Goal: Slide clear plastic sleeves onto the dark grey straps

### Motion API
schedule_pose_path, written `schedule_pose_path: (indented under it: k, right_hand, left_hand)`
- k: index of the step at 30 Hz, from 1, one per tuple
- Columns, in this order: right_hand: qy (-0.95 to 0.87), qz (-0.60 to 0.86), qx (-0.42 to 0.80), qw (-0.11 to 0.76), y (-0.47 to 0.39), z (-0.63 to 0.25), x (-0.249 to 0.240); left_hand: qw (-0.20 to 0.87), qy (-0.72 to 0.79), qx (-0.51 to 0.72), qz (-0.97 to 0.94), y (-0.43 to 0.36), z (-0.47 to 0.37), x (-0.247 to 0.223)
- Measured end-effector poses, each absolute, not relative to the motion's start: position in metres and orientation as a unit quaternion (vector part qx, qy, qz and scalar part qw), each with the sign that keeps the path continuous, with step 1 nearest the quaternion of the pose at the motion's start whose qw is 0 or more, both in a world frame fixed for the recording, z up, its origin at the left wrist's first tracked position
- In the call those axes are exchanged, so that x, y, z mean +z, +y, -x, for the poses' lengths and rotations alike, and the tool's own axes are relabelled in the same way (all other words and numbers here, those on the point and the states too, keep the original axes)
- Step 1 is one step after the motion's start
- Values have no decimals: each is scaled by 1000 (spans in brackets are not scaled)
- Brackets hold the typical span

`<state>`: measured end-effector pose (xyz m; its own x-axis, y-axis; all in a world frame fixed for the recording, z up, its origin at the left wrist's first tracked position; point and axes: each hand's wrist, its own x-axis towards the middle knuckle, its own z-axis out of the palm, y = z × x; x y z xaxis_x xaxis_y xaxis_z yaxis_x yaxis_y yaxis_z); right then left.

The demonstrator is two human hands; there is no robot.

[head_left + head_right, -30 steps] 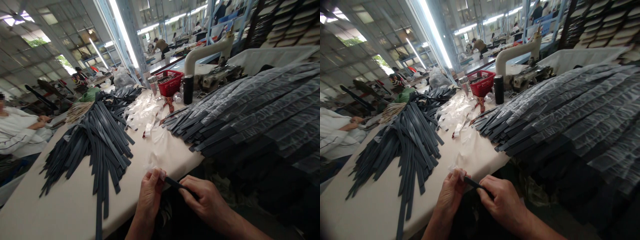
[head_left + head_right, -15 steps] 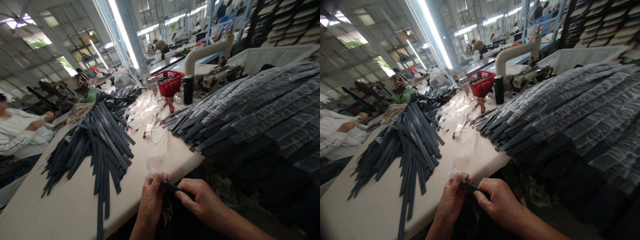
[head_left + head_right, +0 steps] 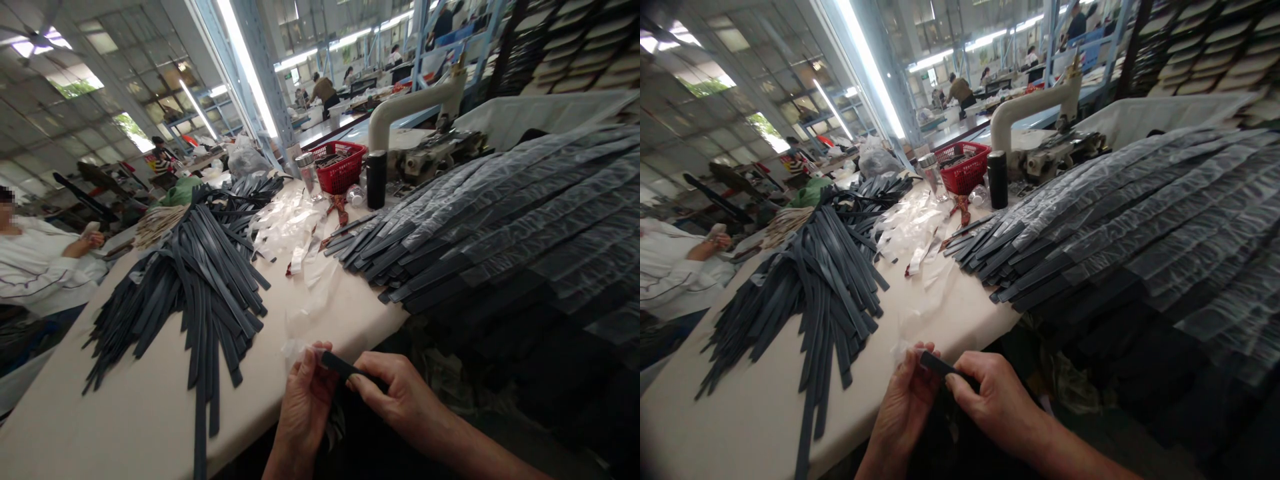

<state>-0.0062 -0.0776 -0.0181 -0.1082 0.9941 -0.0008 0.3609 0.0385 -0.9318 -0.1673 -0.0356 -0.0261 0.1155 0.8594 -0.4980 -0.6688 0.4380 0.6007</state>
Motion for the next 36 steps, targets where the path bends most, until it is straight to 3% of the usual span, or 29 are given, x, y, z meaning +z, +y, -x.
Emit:
schedule_pose_path:
  k: [4, 10, 36]
  right_hand:
    - [-627, 550, 424, 353, -79, 8, -22]
    - [-596, 546, 434, 398, -78, 5, -20]
    - [-566, 548, 462, 408, -80, 6, -30]
  left_hand:
    - [741, 420, 514, -101, -36, 167, -27]
    - [747, 398, 527, -78, -36, 167, -29]
    - [751, 400, 522, -65, -40, 167, -35]
